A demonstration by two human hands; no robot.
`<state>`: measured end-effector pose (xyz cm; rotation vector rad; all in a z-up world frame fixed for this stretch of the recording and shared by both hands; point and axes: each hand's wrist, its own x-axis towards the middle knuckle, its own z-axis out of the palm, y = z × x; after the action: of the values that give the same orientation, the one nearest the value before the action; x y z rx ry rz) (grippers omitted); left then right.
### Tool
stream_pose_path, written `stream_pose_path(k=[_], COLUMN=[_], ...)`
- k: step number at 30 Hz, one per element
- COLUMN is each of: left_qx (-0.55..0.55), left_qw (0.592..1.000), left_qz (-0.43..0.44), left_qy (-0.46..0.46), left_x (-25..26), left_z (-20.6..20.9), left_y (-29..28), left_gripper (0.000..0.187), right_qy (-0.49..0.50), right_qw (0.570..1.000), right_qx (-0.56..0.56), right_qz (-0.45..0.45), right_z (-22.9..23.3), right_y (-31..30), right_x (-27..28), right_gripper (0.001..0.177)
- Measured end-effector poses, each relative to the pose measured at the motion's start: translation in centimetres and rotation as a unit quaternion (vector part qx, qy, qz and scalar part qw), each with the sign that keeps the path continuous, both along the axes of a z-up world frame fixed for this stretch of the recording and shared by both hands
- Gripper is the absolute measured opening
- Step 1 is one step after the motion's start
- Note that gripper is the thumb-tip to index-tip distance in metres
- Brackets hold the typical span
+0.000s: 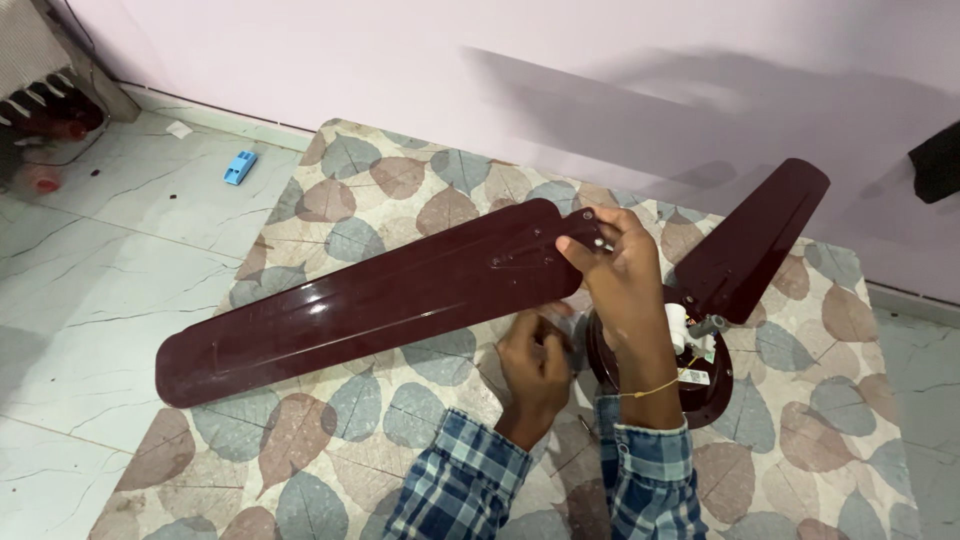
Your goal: The person attaches maroon ceiling fan blades to the motor housing using a screwdriver. They align each blade, insert screws, and tighten them to secure the blades to the central hub.
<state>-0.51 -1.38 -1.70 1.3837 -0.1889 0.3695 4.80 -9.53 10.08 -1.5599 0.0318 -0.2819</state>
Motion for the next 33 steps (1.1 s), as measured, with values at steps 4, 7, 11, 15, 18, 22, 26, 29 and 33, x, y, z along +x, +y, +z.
stream_pose_path(k=[4, 7, 11, 15, 18, 22, 26, 29, 33], left_qx=[-0.087, -0.086, -0.208, -0.219, -0.181, -0.14, -0.161, -0.151, -0.165], left_qw=[0.993, 0.987, 0.973, 0.974, 0.981, 0.983, 0.985, 0.984, 0.979], left_qz=[0.006, 0.012, -0.021, 0.056, 0.049, 0.031, -0.021, -0.043, -0.065], left_qy=[-0.078, -0.134, -0.095, 0.018, 0.057, 0.119, 0.051, 0.081, 0.104], left_x=[0.4, 0.3, 0.5, 1.5, 1.6, 3.3, 4.0, 4.4, 4.1], left_z=[-2.3, -3.7, -4.2, -3.2, -1.9, -0.1, 0.1, 0.2, -0.1], left_y=[-0.3, -0.3, -0.7, -0.6, 0.0, 1.9, 3.6, 3.6, 3.0], left_gripper=[0.024, 0.045, 0.05, 0.05, 0.046, 0.042, 0.045, 0.045, 0.045], right_qy=[0.025, 0.044, 0.012, -0.025, -0.001, 0.057, 0.094, 0.1, 0.122], right_qw=[0.999, 0.996, 0.989, 0.986, 0.99, 0.989, 0.976, 0.94, 0.908], right_qx=[0.035, 0.056, 0.109, 0.09, 0.043, -0.07, -0.184, -0.305, -0.36], right_qz=[-0.016, -0.056, -0.1, -0.136, -0.134, -0.114, -0.069, -0.118, -0.174], right_z=[0.1, -0.4, -1.6, -3.2, -4.2, -4.7, -5.8, -6.5, -7.0], right_y=[0.5, 0.9, 1.5, 2.7, 2.7, 1.6, 0.4, -0.5, -1.0], right_x=[-1.2, -2.2, -4.2, -6.0, -6.7, -8.3, -14.8, -19.1, -21.8], right_gripper=[0.04, 0.04, 0.045, 0.048, 0.055, 0.063, 0.046, 0.027, 0.019])
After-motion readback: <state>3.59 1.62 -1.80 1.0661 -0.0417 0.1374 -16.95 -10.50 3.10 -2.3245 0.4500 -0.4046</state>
